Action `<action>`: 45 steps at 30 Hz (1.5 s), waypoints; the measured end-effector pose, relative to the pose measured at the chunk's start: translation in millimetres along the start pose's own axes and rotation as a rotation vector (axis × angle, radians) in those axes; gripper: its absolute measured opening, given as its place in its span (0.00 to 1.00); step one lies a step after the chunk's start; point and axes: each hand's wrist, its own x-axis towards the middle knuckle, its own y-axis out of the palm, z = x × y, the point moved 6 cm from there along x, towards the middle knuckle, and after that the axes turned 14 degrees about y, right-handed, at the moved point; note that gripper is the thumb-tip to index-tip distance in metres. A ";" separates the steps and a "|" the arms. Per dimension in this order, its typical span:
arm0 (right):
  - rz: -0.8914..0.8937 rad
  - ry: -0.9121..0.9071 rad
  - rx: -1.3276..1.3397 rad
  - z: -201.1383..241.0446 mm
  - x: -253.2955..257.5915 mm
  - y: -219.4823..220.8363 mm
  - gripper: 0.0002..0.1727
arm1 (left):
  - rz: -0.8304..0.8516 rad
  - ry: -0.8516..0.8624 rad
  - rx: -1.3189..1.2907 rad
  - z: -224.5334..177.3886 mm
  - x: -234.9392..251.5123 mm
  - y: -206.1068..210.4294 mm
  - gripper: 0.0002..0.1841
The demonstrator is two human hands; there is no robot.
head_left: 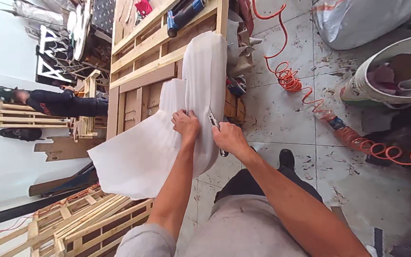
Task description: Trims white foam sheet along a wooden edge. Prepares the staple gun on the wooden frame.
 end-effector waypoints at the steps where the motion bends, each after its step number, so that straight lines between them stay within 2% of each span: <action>1: 0.005 0.002 0.016 -1.8 0.5 -0.1 0.26 | 0.014 0.028 0.004 -4.7 0.7 1.2 0.22; 4: 0.009 -0.002 0.025 -5.7 0.5 -1.4 0.25 | 0.024 0.106 -0.037 -11.2 -3.5 -2.1 0.19; 9: 0.035 -0.019 0.050 -8.5 0.8 -11.6 0.25 | -0.098 0.139 -0.161 -24.0 -16.1 -42.5 0.20; 12: 0.074 -0.034 0.064 -6.1 -1.4 -15.2 0.25 | -0.117 0.360 -0.191 -38.1 -17.8 -62.7 0.24; 15: 0.098 -0.069 0.080 -2.4 -6.6 -18.7 0.25 | 0.044 0.576 -0.078 -59.1 -23.6 -82.1 0.33; 19: 0.112 -0.092 0.082 2.1 -8.2 -27.9 0.25 | 0.127 0.649 0.080 -86.2 -22.2 -104.7 0.17; 22: 0.115 -0.102 0.074 4.7 -5.7 -35.9 0.26 | 0.141 0.734 0.149 -104.7 -26.4 -106.0 0.15; 31: 0.271 -0.140 0.011 -20.9 -37.1 -5.7 0.24 | 0.127 0.739 0.171 -104.6 -31.0 -111.2 0.16; 39: 0.264 -0.131 -0.044 -37.1 -64.9 26.8 0.24 | 0.133 0.778 0.217 -115.1 -30.9 -113.9 0.17; 45: 0.172 -0.070 0.028 -56.4 -97.2 77.0 0.24 | 0.156 0.850 0.263 -125.9 -41.2 -118.1 0.17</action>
